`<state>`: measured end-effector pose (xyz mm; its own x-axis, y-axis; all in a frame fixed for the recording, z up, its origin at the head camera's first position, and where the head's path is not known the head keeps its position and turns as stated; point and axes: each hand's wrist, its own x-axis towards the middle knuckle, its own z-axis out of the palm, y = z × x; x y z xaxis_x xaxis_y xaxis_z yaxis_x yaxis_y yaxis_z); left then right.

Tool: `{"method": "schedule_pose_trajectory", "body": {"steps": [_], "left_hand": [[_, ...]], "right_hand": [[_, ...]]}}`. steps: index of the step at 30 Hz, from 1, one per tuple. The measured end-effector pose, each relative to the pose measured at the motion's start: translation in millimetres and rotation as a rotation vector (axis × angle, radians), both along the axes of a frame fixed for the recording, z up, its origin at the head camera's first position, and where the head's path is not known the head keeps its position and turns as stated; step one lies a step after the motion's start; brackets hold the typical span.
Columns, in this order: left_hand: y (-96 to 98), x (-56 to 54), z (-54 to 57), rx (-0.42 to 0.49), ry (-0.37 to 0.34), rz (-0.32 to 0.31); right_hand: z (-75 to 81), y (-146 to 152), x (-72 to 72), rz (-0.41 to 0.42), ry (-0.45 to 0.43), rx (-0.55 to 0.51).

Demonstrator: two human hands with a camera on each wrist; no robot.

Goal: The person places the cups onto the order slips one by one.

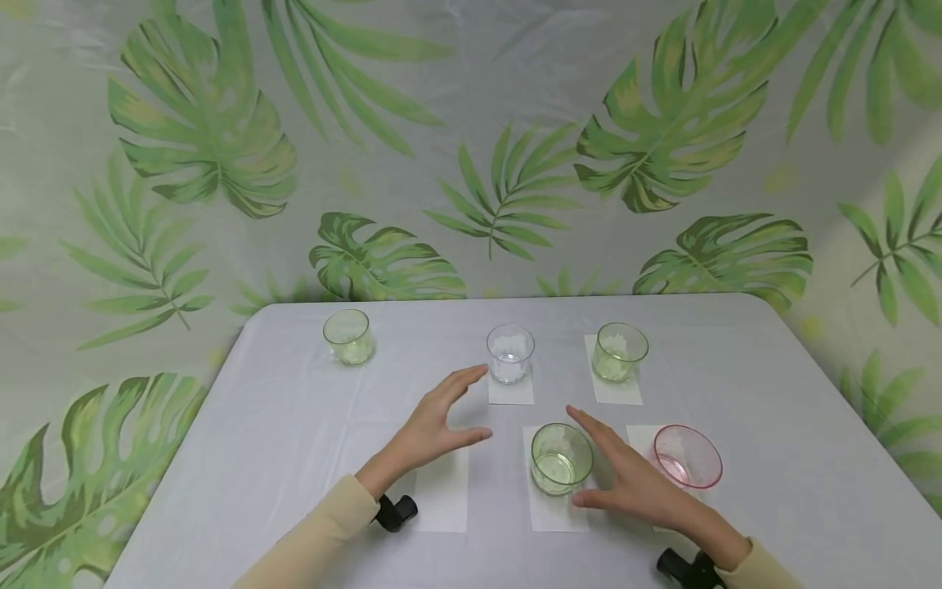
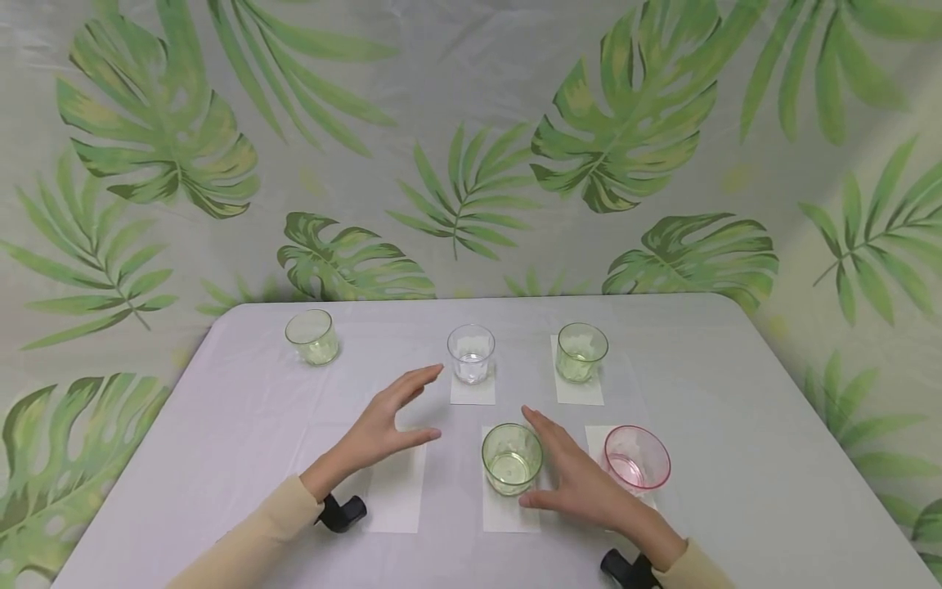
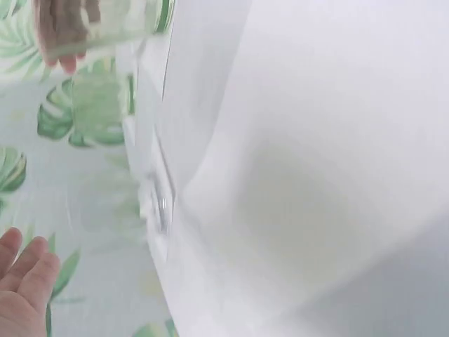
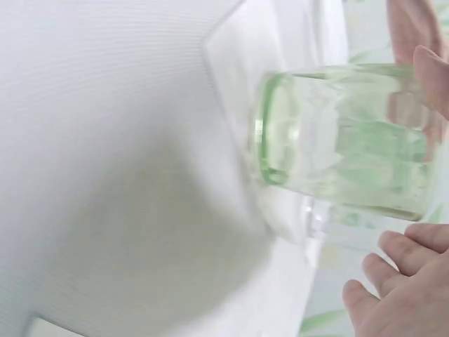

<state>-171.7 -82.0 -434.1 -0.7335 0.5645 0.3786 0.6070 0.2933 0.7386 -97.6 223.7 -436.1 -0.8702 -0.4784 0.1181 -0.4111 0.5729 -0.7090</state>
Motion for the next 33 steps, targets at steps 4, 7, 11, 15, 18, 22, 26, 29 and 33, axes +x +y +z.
{"method": "schedule_pose_trajectory", "body": {"steps": [4, 7, 11, 15, 18, 22, 26, 29, 33], "left_hand": [[-21.9, -8.3, 6.2, 0.012, 0.037, 0.076], [-38.5, -13.2, 11.3, 0.007, 0.054, 0.144], [-59.2, -18.9, 17.9, 0.013, 0.059, 0.234], [-78.1, -24.1, 22.2, 0.018, 0.062, 0.299], [-91.3, -27.3, 23.6, -0.005, 0.063, 0.346], [-106.3, -30.8, 24.0, -0.026, 0.061, 0.399], [-120.9, -34.5, 23.2, -0.031, 0.064, 0.448], [-132.2, -37.7, 21.4, -0.045, 0.062, 0.496], [-145.7, -44.1, 17.2, -0.071, 0.044, 0.552]], "right_hand": [[8.9, -2, -1.3, 0.012, 0.023, 0.003], [14.4, -5, -3.2, 0.028, 0.033, 0.005], [20.4, -12, -6.6, 0.050, 0.012, -0.019], [25.4, -21, -9.5, 0.077, -0.021, -0.046], [27.4, -29, -11.4, 0.108, -0.015, -0.050], [29.0, -41, -13.2, 0.143, -0.020, -0.052], [30.9, -55, -14.8, 0.173, -0.038, -0.061], [32.2, -67, -16.3, 0.204, -0.043, -0.061], [32.1, -82, -17.5, 0.241, -0.062, -0.067]]}}
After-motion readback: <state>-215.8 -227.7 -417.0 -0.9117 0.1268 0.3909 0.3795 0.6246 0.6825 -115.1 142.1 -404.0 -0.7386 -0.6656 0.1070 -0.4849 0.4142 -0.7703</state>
